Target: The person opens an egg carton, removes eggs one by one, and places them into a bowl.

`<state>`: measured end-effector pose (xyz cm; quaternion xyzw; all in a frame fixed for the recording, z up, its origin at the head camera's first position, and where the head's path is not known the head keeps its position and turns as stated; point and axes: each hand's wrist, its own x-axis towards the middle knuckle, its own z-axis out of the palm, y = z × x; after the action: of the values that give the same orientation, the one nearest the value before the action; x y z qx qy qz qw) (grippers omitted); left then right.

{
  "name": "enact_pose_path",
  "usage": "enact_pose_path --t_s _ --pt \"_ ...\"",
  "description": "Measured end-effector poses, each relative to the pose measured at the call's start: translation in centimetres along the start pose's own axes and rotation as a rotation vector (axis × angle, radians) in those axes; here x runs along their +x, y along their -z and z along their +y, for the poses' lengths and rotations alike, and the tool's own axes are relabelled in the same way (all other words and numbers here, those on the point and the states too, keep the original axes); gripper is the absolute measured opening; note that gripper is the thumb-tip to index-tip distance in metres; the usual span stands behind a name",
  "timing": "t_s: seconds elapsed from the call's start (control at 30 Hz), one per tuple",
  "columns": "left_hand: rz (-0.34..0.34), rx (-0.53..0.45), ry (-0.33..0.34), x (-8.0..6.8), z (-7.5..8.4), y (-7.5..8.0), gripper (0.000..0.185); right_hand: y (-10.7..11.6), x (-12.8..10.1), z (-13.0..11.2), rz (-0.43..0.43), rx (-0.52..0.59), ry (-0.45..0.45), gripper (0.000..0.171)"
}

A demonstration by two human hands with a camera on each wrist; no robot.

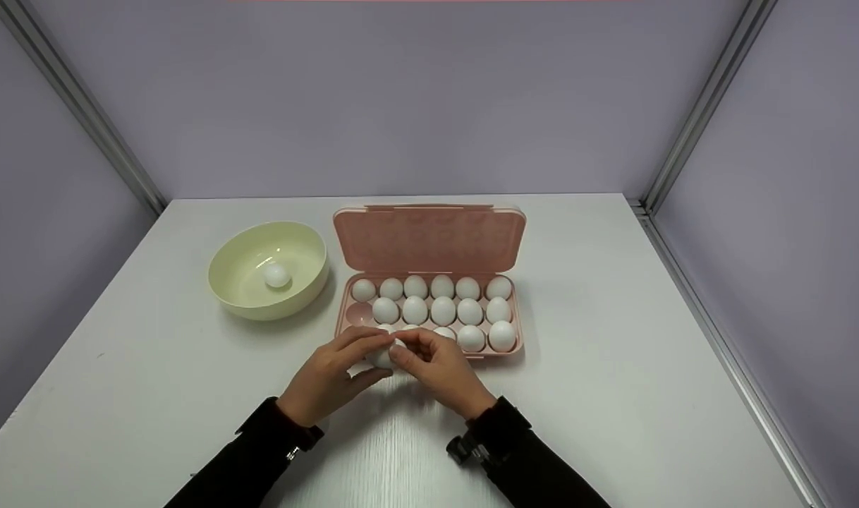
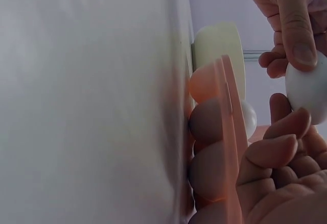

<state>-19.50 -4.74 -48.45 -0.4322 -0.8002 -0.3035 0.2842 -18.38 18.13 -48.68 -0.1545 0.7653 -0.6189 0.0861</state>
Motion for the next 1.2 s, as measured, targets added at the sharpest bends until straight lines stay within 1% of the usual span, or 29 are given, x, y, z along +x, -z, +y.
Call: enact_pose_path --t_s 0.23,0.4,0.6,0.83,1.03,1.13,1.2 --pt "-0.001 0.014 0.004 -0.1 -0.1 -0.1 0.051 0.1 0.0 0.0 0.040 0.005 -0.015 0.029" --pt "0.007 0.020 0.007 -0.2 -0.1 -0.2 0.050 0.1 0.0 0.0 0.079 0.043 -0.025 0.026" --pt "0.003 0.027 0.011 -0.1 -0.1 -0.2 0.050 0.1 0.1 0.2 0.129 0.055 -0.067 0.030" --pt "0.003 0.038 0.017 -0.1 -0.1 -0.1 0.049 0.2 0.2 0.5 0.135 0.039 -0.090 0.031" --pt "0.024 0.051 0.019 -0.1 -0.3 0.0 0.049 0.2 0.3 0.5 0.130 0.030 -0.103 0.031" --pt "0.044 0.041 0.014 0.0 -0.6 0.3 0.050 0.1 0.3 0.5 0.133 0.022 -0.104 0.031" --pt "0.059 0.031 0.022 0.1 -1.0 0.8 0.049 0.0 0.4 0.5 0.134 0.016 -0.098 0.031"
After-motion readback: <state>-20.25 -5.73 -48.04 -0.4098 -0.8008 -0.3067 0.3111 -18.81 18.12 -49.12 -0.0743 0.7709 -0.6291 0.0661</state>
